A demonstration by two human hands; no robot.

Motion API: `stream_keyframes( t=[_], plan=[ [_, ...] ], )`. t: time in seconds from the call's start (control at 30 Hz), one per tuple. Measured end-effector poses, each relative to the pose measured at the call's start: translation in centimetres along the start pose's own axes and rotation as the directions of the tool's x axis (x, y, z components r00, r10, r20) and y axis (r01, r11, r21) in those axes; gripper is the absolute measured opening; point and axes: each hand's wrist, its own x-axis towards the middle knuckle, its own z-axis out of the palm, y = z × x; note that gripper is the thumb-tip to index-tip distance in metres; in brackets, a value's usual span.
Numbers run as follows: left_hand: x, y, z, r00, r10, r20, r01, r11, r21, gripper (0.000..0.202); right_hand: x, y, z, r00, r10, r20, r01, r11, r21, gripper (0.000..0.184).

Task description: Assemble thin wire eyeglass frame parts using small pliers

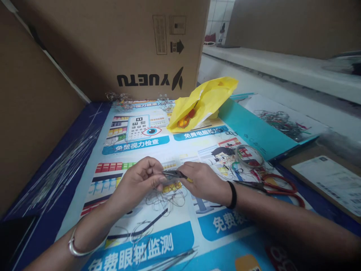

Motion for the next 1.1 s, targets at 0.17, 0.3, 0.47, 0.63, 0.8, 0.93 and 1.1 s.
stream_keyframes(
  t=[0.17, 0.3, 0.47, 0.63, 0.8, 0.93, 1.1],
  plan=[
    [0.4, -0.4, -1.5, 0.987, 0.141, -0.076, -0.105, 0.929, 0.356, 0.017, 0.0, 0.3, -0.4, 0.995, 0.084, -0.049, -0.082, 0.995, 0.057, 0.018],
    [1.4, -1.5, -2.7, 0.984, 0.174, -0.028, -0.122, 0.786, 0.607, 0.024, -0.1, 0.7, -0.5, 0.988, 0.144, -0.058, -0.139, 0.987, 0.086, 0.019],
    [1.9, -2.0, -2.7, 0.988, 0.130, 0.087, -0.156, 0.798, 0.581, 0.017, -0.4, 1.0, -0.1, 0.985, 0.164, -0.044, -0.159, 0.981, 0.110, 0.019],
    [1.8, -1.7, -2.1, 0.986, 0.141, 0.084, -0.164, 0.844, 0.511, 0.021, -0.5, 1.1, 0.2, 0.982, 0.188, -0.033, -0.183, 0.975, 0.127, 0.019],
    [1.7, -1.8, -2.1, 0.989, 0.117, 0.089, -0.146, 0.840, 0.523, 0.020, -0.6, 1.0, 0.3, 0.980, 0.194, -0.041, -0.187, 0.973, 0.133, 0.019],
    [1.6, -2.3, -2.4, 0.985, 0.113, 0.132, -0.168, 0.805, 0.569, 0.020, -0.9, 1.0, 0.6, 0.980, 0.191, -0.063, -0.183, 0.976, 0.118, 0.017],
    [1.8, -3.0, -2.4, 0.969, 0.160, 0.190, -0.240, 0.798, 0.553, 0.016, -1.2, 1.2, 1.0, 0.980, 0.167, -0.109, -0.149, 0.977, 0.153, 0.016]
  ],
)
